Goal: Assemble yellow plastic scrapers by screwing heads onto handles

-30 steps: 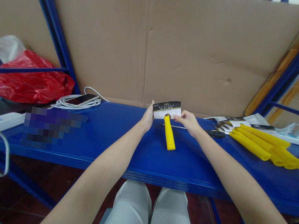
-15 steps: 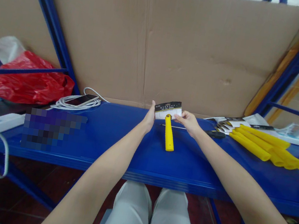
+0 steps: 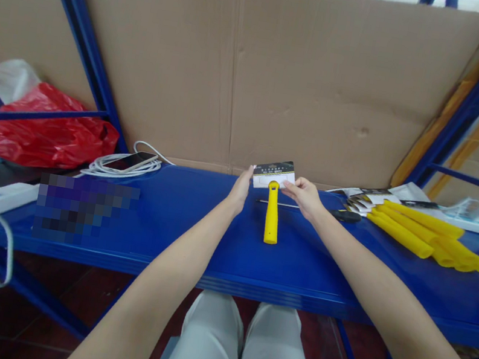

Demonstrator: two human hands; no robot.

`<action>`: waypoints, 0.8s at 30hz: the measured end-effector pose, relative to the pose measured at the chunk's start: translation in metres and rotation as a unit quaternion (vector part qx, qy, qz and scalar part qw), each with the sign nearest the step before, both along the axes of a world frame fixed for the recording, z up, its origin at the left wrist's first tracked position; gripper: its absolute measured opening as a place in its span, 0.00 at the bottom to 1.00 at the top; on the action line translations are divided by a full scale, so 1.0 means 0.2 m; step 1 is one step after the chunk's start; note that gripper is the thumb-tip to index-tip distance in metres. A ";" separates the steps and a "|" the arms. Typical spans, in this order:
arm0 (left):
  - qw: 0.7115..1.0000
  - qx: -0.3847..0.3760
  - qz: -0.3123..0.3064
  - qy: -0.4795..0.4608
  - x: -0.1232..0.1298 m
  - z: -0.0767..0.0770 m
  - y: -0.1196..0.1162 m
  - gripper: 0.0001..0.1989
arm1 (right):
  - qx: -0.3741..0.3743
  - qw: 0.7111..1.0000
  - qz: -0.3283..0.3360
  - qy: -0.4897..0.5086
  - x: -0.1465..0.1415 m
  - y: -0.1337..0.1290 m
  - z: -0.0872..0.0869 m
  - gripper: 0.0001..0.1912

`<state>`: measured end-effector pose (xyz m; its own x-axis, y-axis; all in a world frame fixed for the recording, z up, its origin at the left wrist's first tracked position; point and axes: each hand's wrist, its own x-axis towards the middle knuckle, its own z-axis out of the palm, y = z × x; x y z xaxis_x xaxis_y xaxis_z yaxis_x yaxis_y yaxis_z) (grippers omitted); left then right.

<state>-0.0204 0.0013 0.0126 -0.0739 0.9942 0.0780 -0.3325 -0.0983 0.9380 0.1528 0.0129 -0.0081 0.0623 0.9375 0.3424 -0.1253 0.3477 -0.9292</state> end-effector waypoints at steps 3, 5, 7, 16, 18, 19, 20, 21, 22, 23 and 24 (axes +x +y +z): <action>0.995 -0.055 0.012 0.081 0.00 -0.04 0.03 0.03 | 0.003 1.000 -0.013 0.020 0.00 0.02 -0.01 0.31; 0.989 -0.086 -0.023 0.116 0.01 -0.07 0.04 0.04 | 0.005 0.999 -0.028 0.029 0.00 0.03 -0.02 0.32; 0.985 -0.088 -0.076 0.128 0.02 -0.09 0.03 0.05 | 0.006 0.998 -0.046 0.030 0.00 0.04 -0.03 0.32; 0.978 0.018 -0.162 0.133 0.07 -0.12 -0.01 0.15 | 0.011 0.997 -0.066 0.035 -0.01 0.07 -0.09 0.29; 0.978 0.021 -0.164 0.127 0.07 -0.12 -0.01 0.18 | 0.010 0.997 -0.066 0.041 -0.01 0.07 -0.10 0.29; 0.978 0.021 -0.166 0.125 0.07 -0.11 -0.02 0.19 | 0.008 0.997 -0.066 0.047 -0.01 0.07 -0.10 0.29; 0.978 0.022 -0.167 0.122 0.07 -0.11 -0.02 0.19 | 0.006 0.996 -0.067 0.053 -0.01 0.07 -0.10 0.29; 0.979 0.023 -0.166 0.119 0.08 -0.11 -0.02 0.20 | 0.004 0.996 -0.068 0.056 -0.01 0.07 -0.10 0.29; 0.979 0.024 -0.165 0.116 0.08 -0.11 -0.02 0.20 | 0.003 0.996 -0.069 0.057 -0.01 0.07 -0.10 0.29; 0.980 0.025 -0.163 0.111 0.08 -0.11 -0.02 0.20 | 0.004 0.996 -0.069 0.055 -0.01 0.07 -0.10 0.29; 0.981 0.026 -0.162 0.107 0.08 -0.11 -0.02 0.21 | 0.006 0.996 -0.069 0.051 -0.01 0.07 -0.10 0.30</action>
